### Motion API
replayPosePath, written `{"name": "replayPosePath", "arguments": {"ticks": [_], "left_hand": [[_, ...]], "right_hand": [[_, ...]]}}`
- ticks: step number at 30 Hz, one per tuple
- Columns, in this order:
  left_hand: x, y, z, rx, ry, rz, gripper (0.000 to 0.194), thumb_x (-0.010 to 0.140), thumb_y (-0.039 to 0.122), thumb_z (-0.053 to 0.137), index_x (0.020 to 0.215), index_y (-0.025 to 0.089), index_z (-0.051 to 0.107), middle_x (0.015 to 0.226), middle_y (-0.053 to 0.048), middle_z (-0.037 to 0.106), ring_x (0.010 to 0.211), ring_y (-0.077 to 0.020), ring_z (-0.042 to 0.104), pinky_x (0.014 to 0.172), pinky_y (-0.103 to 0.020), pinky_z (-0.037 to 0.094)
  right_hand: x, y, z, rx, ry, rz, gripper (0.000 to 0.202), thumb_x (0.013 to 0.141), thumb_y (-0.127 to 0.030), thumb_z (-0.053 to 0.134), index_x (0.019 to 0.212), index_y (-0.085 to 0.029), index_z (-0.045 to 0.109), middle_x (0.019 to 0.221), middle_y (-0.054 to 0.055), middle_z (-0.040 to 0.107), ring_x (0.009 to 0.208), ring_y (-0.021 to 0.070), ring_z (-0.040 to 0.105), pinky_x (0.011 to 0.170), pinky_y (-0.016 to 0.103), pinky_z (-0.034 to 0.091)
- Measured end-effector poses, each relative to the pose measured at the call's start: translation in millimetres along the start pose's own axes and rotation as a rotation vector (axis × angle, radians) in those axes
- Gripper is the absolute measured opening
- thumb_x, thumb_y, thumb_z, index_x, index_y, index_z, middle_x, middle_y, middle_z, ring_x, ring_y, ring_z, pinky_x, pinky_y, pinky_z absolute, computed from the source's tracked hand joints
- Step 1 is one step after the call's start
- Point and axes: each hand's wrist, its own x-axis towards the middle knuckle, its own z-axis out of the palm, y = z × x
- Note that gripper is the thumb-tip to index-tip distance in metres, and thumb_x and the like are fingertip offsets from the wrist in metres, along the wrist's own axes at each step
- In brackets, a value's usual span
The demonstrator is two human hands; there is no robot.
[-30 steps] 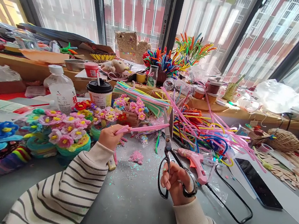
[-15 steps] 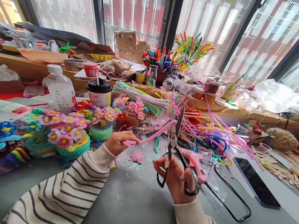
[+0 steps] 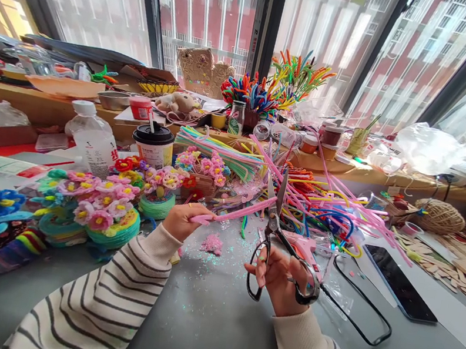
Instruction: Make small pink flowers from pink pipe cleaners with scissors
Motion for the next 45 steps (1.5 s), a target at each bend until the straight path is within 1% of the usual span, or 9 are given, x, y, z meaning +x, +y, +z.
{"name": "replayPosePath", "arguments": {"ticks": [3,8,18,23,28,31,33,38,45], "left_hand": [[0,-3,-0.8,0.044,0.039,-0.049,0.018,0.064,0.014,0.048,0.071,0.018,0.064,0.071,-0.003,0.064,0.066,-0.0125,0.057,0.061,-0.021,0.043],[-1,-5,-1.1,0.057,0.039,-0.083,0.017,0.065,0.014,0.048,0.072,0.016,0.064,0.073,-0.004,0.064,0.067,-0.0122,0.056,0.062,-0.021,0.043],[-1,-5,-0.8,0.011,0.004,-0.027,0.020,0.062,0.007,0.048,0.071,0.016,0.064,0.072,-0.003,0.064,0.066,-0.0104,0.056,0.062,-0.019,0.043],[0,-3,-0.1,-0.010,-0.018,0.010,0.019,0.062,0.007,0.049,0.070,0.016,0.064,0.070,-0.003,0.064,0.064,-0.0097,0.056,0.061,-0.018,0.043],[0,2,1.5,-0.104,-0.121,0.100,0.015,0.065,0.016,0.051,0.068,0.014,0.065,0.064,-0.005,0.063,0.060,-0.0101,0.055,0.057,-0.018,0.043],[0,6,2.5,-0.161,-0.211,0.156,0.018,0.068,0.019,0.048,0.068,0.012,0.065,0.062,-0.007,0.062,0.057,-0.0101,0.055,0.055,-0.018,0.043],[0,7,3.0,-0.175,-0.229,0.170,0.020,0.069,0.019,0.047,0.069,0.010,0.065,0.062,-0.008,0.062,0.057,-0.0105,0.055,0.055,-0.019,0.043],[0,1,5.3,-0.144,-0.124,0.132,0.020,0.067,0.022,0.050,0.068,0.009,0.065,0.062,-0.009,0.063,0.057,-0.0123,0.056,0.055,-0.021,0.044],[0,-3,2.4,-0.065,-0.055,0.034,0.015,0.064,0.016,0.050,0.067,0.014,0.065,0.065,-0.005,0.064,0.060,-0.0116,0.056,0.058,-0.020,0.044]], "right_hand": [[-1,1,-1,-0.057,0.019,0.018,0.039,0.060,-0.051,0.045,0.070,-0.015,0.056,0.053,0.000,0.049,0.040,0.0099,0.043,0.071,0.039,0.042],[-3,5,-4,-0.068,0.006,-0.001,0.037,0.060,-0.050,0.045,0.070,-0.015,0.056,0.053,0.000,0.051,0.040,0.0109,0.045,0.071,0.039,0.041],[-3,6,-3,-0.145,0.051,-0.023,0.039,0.058,-0.053,0.043,0.068,-0.017,0.054,0.051,-0.001,0.047,0.036,0.0102,0.042,0.072,0.042,0.040],[-2,4,0,-0.126,0.008,-0.043,0.038,0.058,-0.052,0.046,0.068,-0.017,0.054,0.051,-0.002,0.044,0.039,0.0096,0.040,0.073,0.041,0.039],[-1,0,3,-0.073,-0.018,-0.019,0.044,0.053,-0.060,0.047,0.071,-0.019,0.052,0.062,0.000,0.041,0.053,0.0121,0.041,0.079,0.041,0.035],[0,0,3,-0.024,-0.013,-0.039,0.046,0.056,-0.062,0.043,0.071,-0.020,0.053,0.063,0.001,0.040,0.057,0.0131,0.040,0.077,0.040,0.037],[0,0,3,-0.031,0.011,-0.047,0.043,0.058,-0.060,0.043,0.070,-0.019,0.054,0.061,0.001,0.040,0.055,0.0127,0.040,0.074,0.039,0.039],[-1,3,0,-0.140,0.033,-0.045,0.037,0.058,-0.051,0.049,0.069,-0.016,0.055,0.054,0.000,0.043,0.050,0.0118,0.040,0.061,0.034,0.046],[-3,9,1,-0.145,0.103,-0.072,0.036,0.057,-0.050,0.050,0.066,-0.016,0.055,0.051,0.000,0.047,0.045,0.0107,0.043,0.056,0.033,0.047]]}}
